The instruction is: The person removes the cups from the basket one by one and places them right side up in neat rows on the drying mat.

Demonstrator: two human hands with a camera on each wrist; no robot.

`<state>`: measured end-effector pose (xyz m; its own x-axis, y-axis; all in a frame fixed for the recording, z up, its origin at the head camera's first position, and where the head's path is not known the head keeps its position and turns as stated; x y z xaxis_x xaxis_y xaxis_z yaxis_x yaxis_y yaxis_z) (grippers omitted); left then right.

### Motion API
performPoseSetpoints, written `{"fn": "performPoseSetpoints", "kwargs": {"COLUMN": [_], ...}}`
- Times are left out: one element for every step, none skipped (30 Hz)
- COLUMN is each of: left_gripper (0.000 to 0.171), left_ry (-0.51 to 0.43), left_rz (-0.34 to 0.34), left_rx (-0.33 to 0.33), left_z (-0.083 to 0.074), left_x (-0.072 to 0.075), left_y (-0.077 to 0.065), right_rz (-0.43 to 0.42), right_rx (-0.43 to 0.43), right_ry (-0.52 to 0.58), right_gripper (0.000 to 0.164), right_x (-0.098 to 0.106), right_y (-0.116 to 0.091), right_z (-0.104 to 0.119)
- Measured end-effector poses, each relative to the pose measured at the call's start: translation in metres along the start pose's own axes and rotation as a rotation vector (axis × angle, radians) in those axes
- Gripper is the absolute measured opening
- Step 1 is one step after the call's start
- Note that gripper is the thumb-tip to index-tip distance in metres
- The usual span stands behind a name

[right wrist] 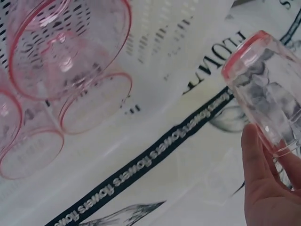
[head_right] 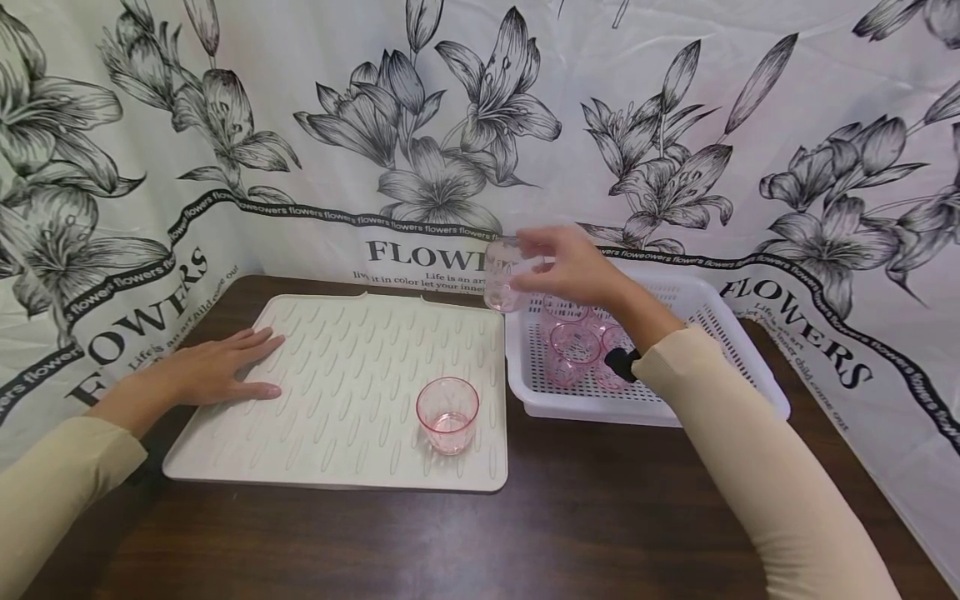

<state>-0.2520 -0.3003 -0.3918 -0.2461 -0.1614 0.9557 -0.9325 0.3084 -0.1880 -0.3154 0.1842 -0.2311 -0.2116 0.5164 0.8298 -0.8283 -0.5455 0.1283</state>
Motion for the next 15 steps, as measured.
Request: {"fn": "performPoseSetpoints", "kwargs": {"left_gripper": [0.106, 0.106, 0.105, 0.105, 0.104, 0.104, 0.104, 0.104, 0.104, 0.104, 0.104, 0.104, 0.104, 0.104, 0.104], "left_ry": [0.000, 0.002, 0.002, 0.001, 0.002, 0.001, 0.000, -0.001, -0.001, -0.002, -0.003, -0.003, -0.002, -0.002, -0.001], "left_rz": [-0.002, -0.004, -0.006, -0.007, -0.009, -0.009, -0.009, -0.009, -0.008, -0.008, -0.009, -0.009, -0.011, -0.012, -0.013], "left_rx": [0.000, -0.002, -0.006, -0.008, -0.011, -0.013, -0.015, -0.015, -0.014, -0.014, -0.013, -0.012, -0.013, -0.014, -0.015], "left_z": [0.000, 0.000, -0.001, -0.001, -0.001, -0.002, -0.002, -0.002, -0.002, -0.002, -0.002, -0.002, -0.002, -0.002, -0.002], "left_x": [0.000, 0.000, 0.000, 0.001, 0.001, 0.001, 0.001, 0.002, 0.002, 0.002, 0.002, 0.001, 0.001, 0.001, 0.001], "left_y": [0.000, 0.000, 0.000, -0.001, -0.001, -0.001, -0.001, -0.001, -0.001, -0.001, -0.001, -0.001, -0.001, -0.001, -0.001], "right_rz": [0.011, 0.019, 0.026, 0.034, 0.040, 0.046, 0.051, 0.055, 0.061, 0.067, 0.072, 0.078, 0.084, 0.090, 0.097], "right_rx": [0.013, 0.026, 0.034, 0.039, 0.045, 0.046, 0.050, 0.056, 0.059, 0.064, 0.069, 0.072, 0.077, 0.082, 0.088], "right_ry": [0.005, 0.015, 0.020, 0.022, 0.020, 0.018, 0.017, 0.018, 0.011, 0.009, 0.001, -0.004, -0.006, -0.016, -0.030], "right_gripper": [0.075, 0.075, 0.075, 0.075, 0.076, 0.076, 0.076, 0.076, 0.076, 0.076, 0.076, 0.076, 0.077, 0.077, 0.078], "right_x": [-0.003, -0.006, -0.009, -0.012, -0.014, -0.017, -0.020, -0.022, -0.025, -0.027, -0.029, -0.031, -0.033, -0.035, -0.037], "right_y": [0.002, 0.003, 0.004, 0.006, 0.007, 0.008, 0.009, 0.010, 0.012, 0.013, 0.014, 0.015, 0.016, 0.017, 0.017], "right_z": [0.001, 0.003, 0.004, 0.005, 0.006, 0.008, 0.009, 0.010, 0.011, 0.012, 0.014, 0.016, 0.017, 0.018, 0.020]}}
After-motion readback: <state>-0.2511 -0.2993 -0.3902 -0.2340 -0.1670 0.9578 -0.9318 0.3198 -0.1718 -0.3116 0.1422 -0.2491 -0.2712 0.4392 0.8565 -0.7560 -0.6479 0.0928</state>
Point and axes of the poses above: each hand's wrist, its own y-axis towards the middle knuckle, its own x-axis out of the back of the hand, z = x × y, the point moved 3 cm from there along y, towards the middle knuckle, and after that the axes turned 9 degrees about -y, right-handed, at the moved point
